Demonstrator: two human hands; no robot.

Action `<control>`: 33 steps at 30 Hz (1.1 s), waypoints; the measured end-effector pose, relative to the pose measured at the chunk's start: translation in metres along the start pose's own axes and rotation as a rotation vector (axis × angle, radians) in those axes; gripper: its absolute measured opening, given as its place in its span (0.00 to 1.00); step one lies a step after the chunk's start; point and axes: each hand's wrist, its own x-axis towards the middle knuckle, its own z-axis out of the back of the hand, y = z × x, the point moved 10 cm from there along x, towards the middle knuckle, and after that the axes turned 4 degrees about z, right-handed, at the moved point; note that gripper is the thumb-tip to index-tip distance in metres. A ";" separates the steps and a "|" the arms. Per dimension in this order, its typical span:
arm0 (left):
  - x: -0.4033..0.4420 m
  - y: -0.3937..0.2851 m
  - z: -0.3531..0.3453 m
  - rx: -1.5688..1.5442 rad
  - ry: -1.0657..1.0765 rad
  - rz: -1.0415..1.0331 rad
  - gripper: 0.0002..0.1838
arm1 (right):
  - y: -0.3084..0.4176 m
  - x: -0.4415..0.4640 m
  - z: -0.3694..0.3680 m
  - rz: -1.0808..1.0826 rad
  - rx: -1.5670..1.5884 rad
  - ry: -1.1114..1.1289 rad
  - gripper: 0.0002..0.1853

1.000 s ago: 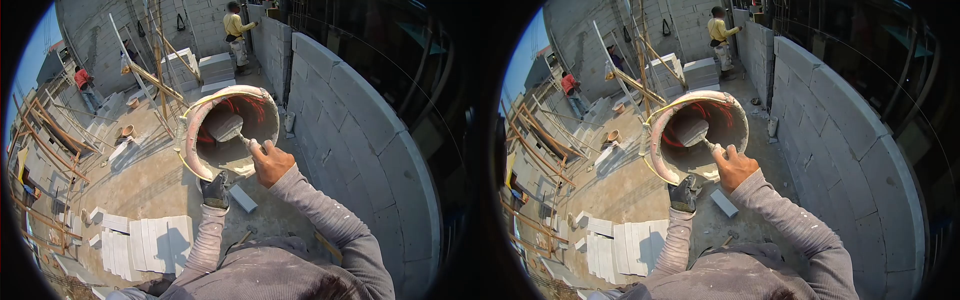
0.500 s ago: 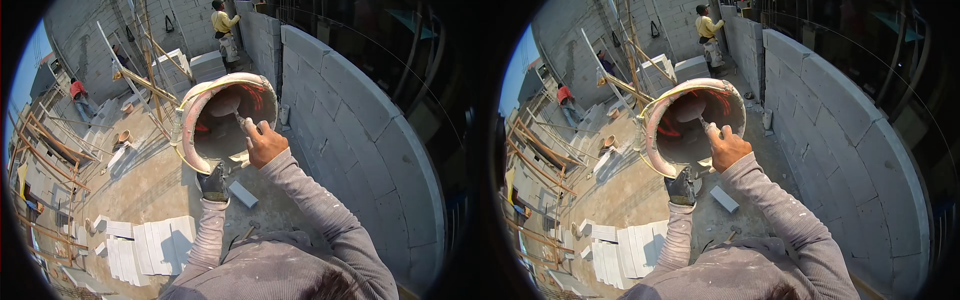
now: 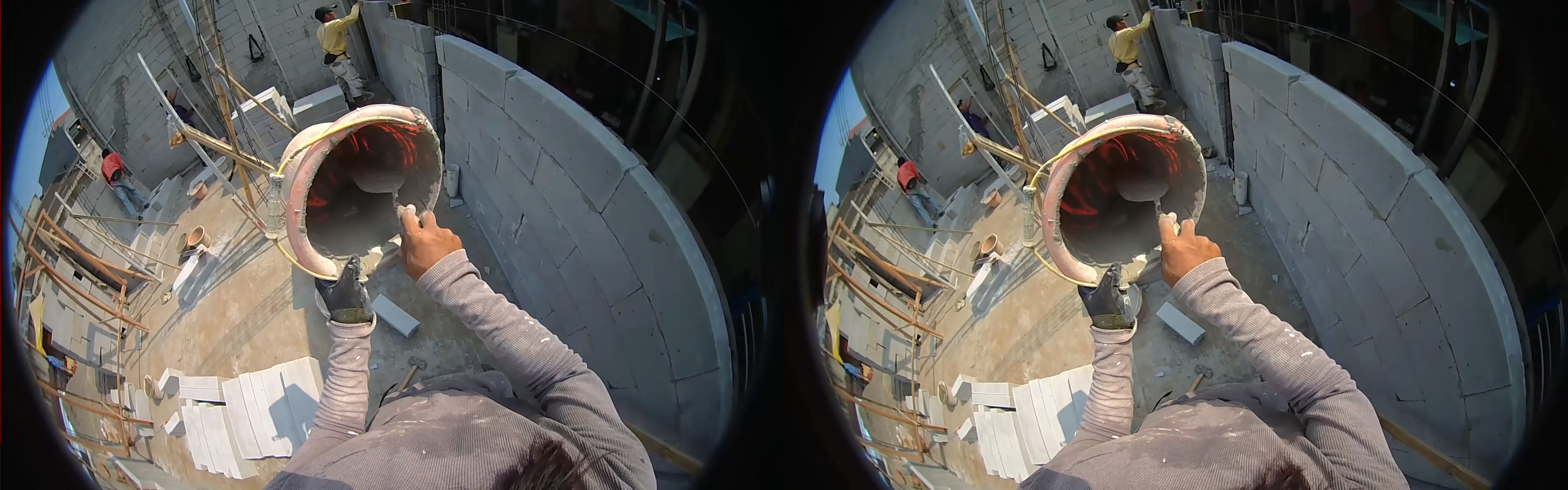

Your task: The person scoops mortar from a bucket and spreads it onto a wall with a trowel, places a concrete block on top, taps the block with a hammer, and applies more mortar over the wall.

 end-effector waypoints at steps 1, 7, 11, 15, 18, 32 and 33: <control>-0.001 -0.001 -0.008 -0.006 0.002 -0.001 0.13 | -0.007 -0.007 -0.016 -0.073 0.036 0.132 0.26; -0.015 -0.001 -0.008 0.065 -0.060 0.049 0.15 | -0.018 -0.001 0.014 -0.059 0.165 0.131 0.18; -0.027 -0.023 -0.019 0.122 -0.016 0.053 0.15 | -0.039 0.011 0.036 -0.186 -0.061 0.178 0.18; -0.026 -0.053 -0.036 0.168 0.085 -0.168 0.18 | -0.066 -0.009 -0.016 -0.315 0.129 0.503 0.15; -0.025 -0.054 -0.023 0.409 0.176 -0.174 0.20 | -0.079 -0.037 -0.041 -0.390 0.391 0.544 0.22; -0.052 -0.036 -0.029 0.784 0.508 0.023 0.13 | -0.059 -0.116 -0.094 -0.405 1.448 0.480 0.19; -0.060 -0.045 -0.036 1.143 0.570 -0.339 0.12 | -0.058 -0.117 -0.096 -0.419 1.444 0.473 0.19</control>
